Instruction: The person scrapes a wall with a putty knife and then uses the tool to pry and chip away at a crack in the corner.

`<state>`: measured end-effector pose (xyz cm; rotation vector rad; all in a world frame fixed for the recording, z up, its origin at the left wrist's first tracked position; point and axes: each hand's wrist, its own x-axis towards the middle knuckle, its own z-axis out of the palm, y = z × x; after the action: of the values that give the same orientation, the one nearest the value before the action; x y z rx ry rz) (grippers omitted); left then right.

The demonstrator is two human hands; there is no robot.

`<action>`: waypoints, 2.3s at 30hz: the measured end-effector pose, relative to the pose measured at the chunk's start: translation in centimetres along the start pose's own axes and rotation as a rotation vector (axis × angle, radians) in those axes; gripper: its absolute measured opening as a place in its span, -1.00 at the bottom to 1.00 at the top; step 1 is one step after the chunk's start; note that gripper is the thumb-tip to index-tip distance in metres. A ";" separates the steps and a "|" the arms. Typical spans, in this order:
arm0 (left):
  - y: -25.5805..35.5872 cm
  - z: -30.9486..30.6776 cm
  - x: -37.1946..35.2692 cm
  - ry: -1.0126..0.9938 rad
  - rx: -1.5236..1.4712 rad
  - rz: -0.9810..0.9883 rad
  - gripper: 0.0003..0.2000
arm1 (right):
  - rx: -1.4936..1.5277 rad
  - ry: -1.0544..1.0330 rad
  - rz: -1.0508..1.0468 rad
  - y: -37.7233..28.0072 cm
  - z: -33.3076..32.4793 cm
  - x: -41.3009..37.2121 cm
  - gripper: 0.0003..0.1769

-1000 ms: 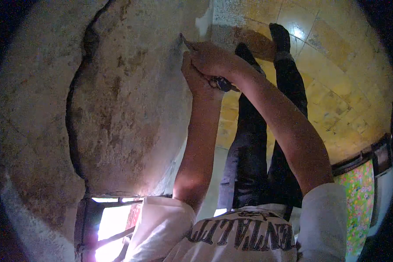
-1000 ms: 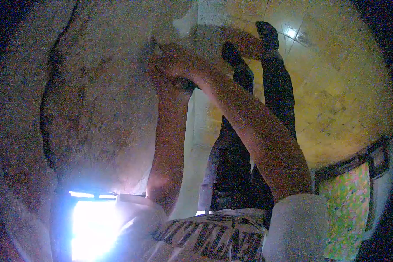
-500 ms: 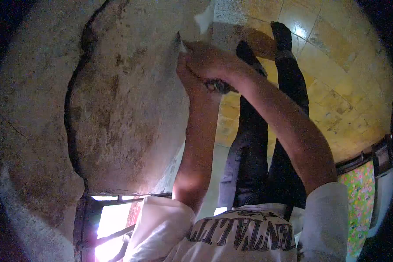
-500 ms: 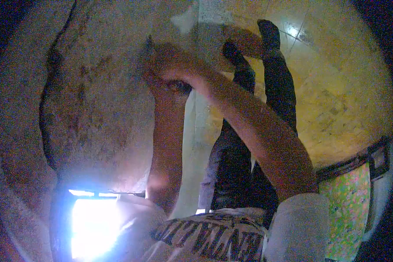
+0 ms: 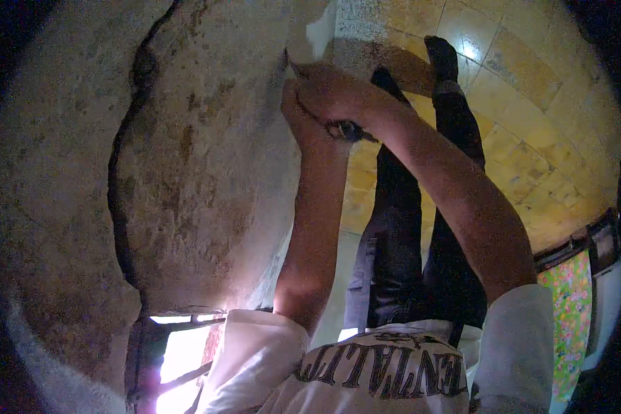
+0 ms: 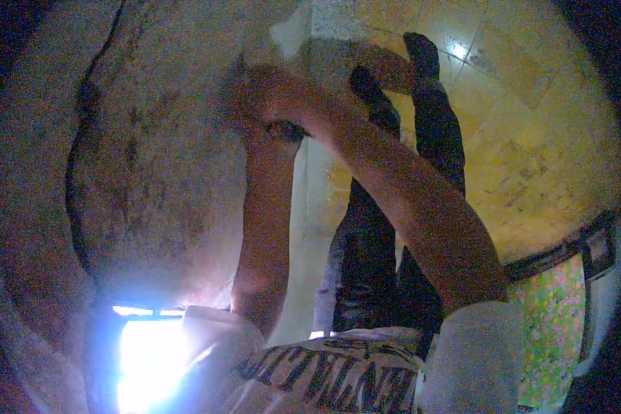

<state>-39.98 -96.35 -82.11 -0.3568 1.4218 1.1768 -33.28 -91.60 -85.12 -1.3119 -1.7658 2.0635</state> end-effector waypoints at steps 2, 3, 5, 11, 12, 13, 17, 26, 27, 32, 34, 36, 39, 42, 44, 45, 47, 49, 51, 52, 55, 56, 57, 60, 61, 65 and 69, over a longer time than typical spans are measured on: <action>0.1 0.2 -1.6 0.002 -0.104 -0.070 -0.65 | -0.009 0.080 -0.044 -0.6 0.7 -0.9 -0.55; 0.0 0.4 -2.0 -0.012 -0.126 -0.079 -0.65 | 0.023 0.101 -0.047 -2.2 0.0 -2.3 -0.55; -0.4 1.1 -1.6 -0.062 -0.145 -0.063 -0.65 | 0.184 -0.039 0.088 -3.3 -2.2 -2.3 -0.54; 0.9 1.9 -1.8 -0.033 -0.117 -0.141 -0.69 | 0.248 -0.027 0.096 -1.5 -1.1 -1.2 -0.48; 0.9 1.2 -2.2 -0.025 -0.061 -0.140 -0.70 | 0.208 0.056 0.041 -1.3 0.2 -1.9 -0.47; 1.0 0.7 -2.8 -0.018 -0.004 -0.138 -0.70 | 0.231 0.038 0.062 -2.0 0.1 -2.7 -0.46; 1.6 -1.6 -3.6 -0.150 -0.042 -0.166 -0.66 | 0.457 -0.193 0.315 -6.3 -3.8 -4.5 -0.43; 0.0 1.9 -7.5 -0.021 0.016 -0.075 -0.53 | 0.035 0.330 0.106 -3.3 1.5 -3.8 -0.27; -0.2 1.5 -7.5 -0.016 0.016 -0.069 -0.54 | 0.066 0.399 0.057 -3.4 2.4 -3.7 -0.25; -0.6 -0.2 -7.0 0.033 0.133 0.052 -0.50 | 0.246 0.387 0.026 -3.0 3.4 -3.1 -0.17; 0.4 2.4 -7.6 0.192 0.203 0.004 -0.48 | 0.322 0.328 0.098 -3.0 3.1 -3.2 -0.15; 2.1 5.2 -8.4 0.310 0.227 -0.121 -0.47 | 0.418 0.272 0.159 -3.9 1.8 -3.4 -0.14; 2.4 2.7 -8.9 0.174 0.248 -0.204 -0.45 | 0.403 0.271 0.172 -3.9 1.8 -3.1 -0.15; 0.0 -0.4 -8.0 0.268 0.455 -0.174 -0.45 | 0.313 0.375 0.106 -2.0 3.6 -1.2 -0.17; -0.2 -0.5 -8.1 0.330 0.508 -0.129 -0.46 | 0.350 0.439 0.080 -1.6 5.0 -0.6 -0.20; -0.1 -0.5 -8.3 0.343 0.534 -0.118 -0.46 | 0.411 0.461 0.080 -1.9 5.4 -0.6 -0.22; 0.2 -0.5 -8.7 0.352 0.589 -0.111 -0.47 | 0.393 0.475 0.078 -1.9 5.8 -1.1 -0.26; 0.4 -0.2 -9.1 0.346 0.615 -0.142 -0.48 | 0.283 0.473 0.082 -2.2 5.2 -2.2 -0.30; 0.7 -0.1 -9.2 0.343 0.602 -0.184 -0.48 | 0.282 0.491 0.102 -2.6 4.8 -2.4 -0.32; 0.7 -0.1 -9.0 0.315 0.549 -0.164 -0.48 | 0.289 0.496 0.107 -2.7 4.8 -2.4 -0.32; 0.5 -0.3 -8.2 0.254 0.379 -0.117 -0.49 | 0.262 0.511 0.101 -2.8 4.1 -2.2 -0.31; 0.0 -0.3 -7.9 0.244 0.307 -0.109 -0.49 | 0.244 0.517 0.086 -2.9 3.9 -2.5 -0.32; 0.2 0.6 -7.9 0.309 0.282 -0.136 -0.50 | 0.226 0.525 0.069 -2.9 3.8 -2.8 -0.32; 1.6 4.7 -8.4 0.520 0.298 -0.225 -0.53 | 0.229 0.522 0.095 -3.0 3.6 -2.5 -0.35; 1.6 4.5 -8.3 0.524 0.320 -0.226 -0.54 | 0.244 0.512 0.119 -3.1 3.8 -2.4 -0.36; 0.4 1.6 -7.8 0.408 0.417 -0.158 -0.64 | 0.243 0.546 0.113 -2.9 3.2 -1.5 -0.39; -0.5 2.0 -8.6 0.388 0.411 -0.169 -0.66 | 0.129 0.577 0.046 -1.9 3.8 -2.1 -0.42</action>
<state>-36.21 -98.48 -74.41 -0.4192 1.8859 0.6747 -35.32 -95.06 -82.66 -1.6946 -1.3361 1.5572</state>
